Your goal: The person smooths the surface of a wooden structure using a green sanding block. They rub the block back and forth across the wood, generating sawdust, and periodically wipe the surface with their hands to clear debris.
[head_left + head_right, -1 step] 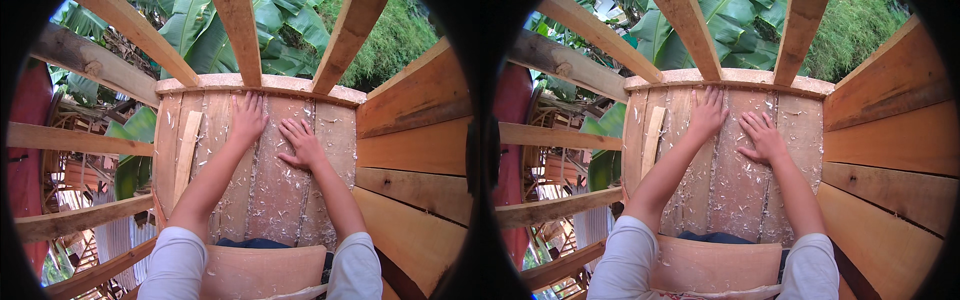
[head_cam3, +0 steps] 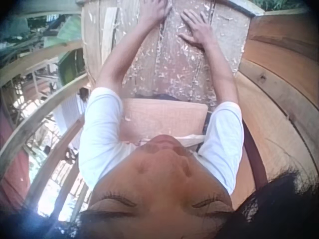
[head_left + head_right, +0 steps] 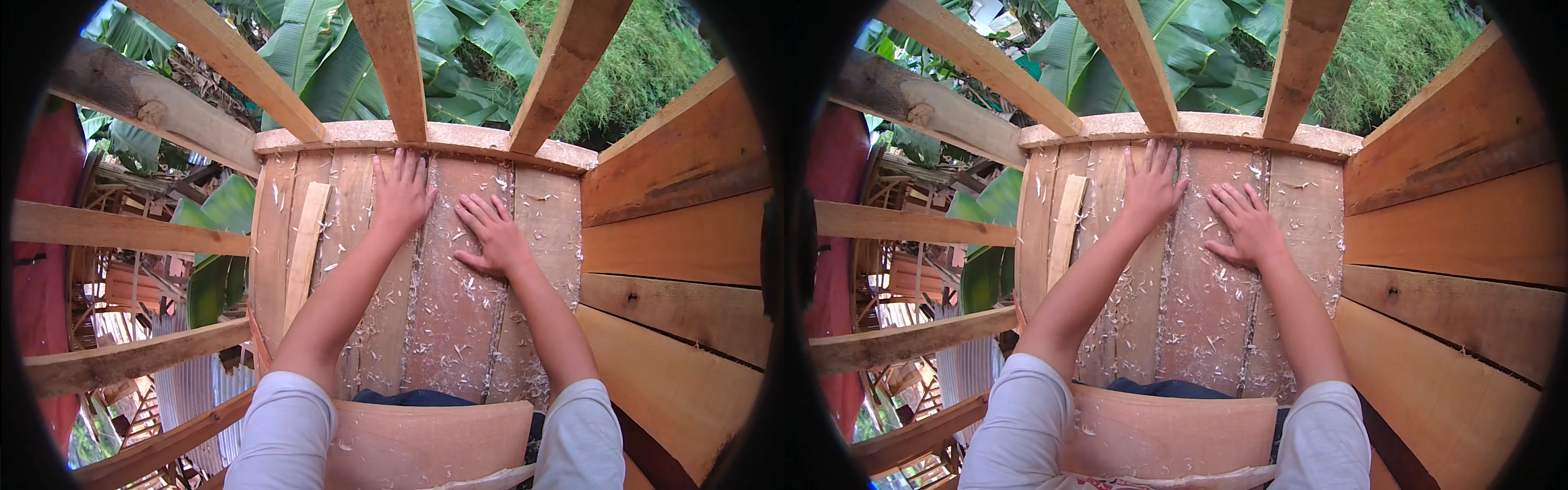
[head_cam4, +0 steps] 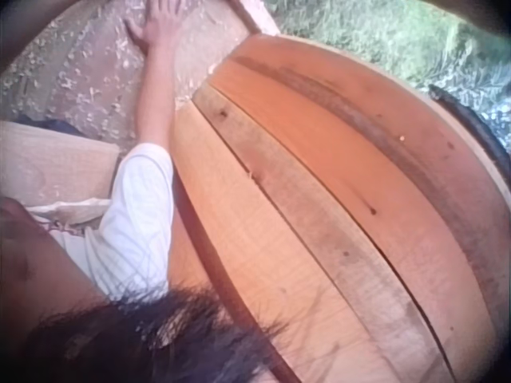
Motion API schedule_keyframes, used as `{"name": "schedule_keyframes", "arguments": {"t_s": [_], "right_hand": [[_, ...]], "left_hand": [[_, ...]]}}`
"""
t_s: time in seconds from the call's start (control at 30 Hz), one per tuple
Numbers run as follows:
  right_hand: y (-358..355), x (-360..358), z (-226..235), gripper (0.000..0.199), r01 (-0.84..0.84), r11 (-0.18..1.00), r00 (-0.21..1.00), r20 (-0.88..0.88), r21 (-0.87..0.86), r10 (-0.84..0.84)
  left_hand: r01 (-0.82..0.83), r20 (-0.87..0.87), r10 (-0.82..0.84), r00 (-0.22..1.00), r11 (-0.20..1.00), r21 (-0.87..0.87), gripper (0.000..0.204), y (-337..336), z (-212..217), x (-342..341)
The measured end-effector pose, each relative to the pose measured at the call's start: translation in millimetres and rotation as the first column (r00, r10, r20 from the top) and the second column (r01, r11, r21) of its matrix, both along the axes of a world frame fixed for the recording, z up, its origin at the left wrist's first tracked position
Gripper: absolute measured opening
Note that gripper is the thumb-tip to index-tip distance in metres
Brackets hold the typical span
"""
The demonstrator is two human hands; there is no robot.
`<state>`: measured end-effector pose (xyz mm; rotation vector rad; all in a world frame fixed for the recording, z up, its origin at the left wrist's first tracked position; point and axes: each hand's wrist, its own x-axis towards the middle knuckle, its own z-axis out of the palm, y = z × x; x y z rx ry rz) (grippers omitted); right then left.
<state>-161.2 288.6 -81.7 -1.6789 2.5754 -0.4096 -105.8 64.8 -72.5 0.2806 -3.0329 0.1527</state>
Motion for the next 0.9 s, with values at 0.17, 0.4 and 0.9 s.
{"name": "schedule_keyframes", "arguments": {"t_s": [0.17,0.4,0.9], "right_hand": [[-3,1,4,0.086,-0.012,1.0,1.0,-0.01,0.026,0.013],[1,1,2,0.085,-0.014,1.0,1.0,-0.018,0.011,0.015],[0,0,-4,0.086,0.009,1.0,1.0,-0.006,0.008,-0.009]], "left_hand": [[0.174,-0.163,-0.139,0.977,0.959,0.224,0.066,1,-10,-7],[-0.043,0.096,0.048,0.994,0.997,-0.061,0.07,25,-3,-14],[-0.196,0.195,0.163,0.967,0.967,0.161,0.097,-45,11,112]]}}
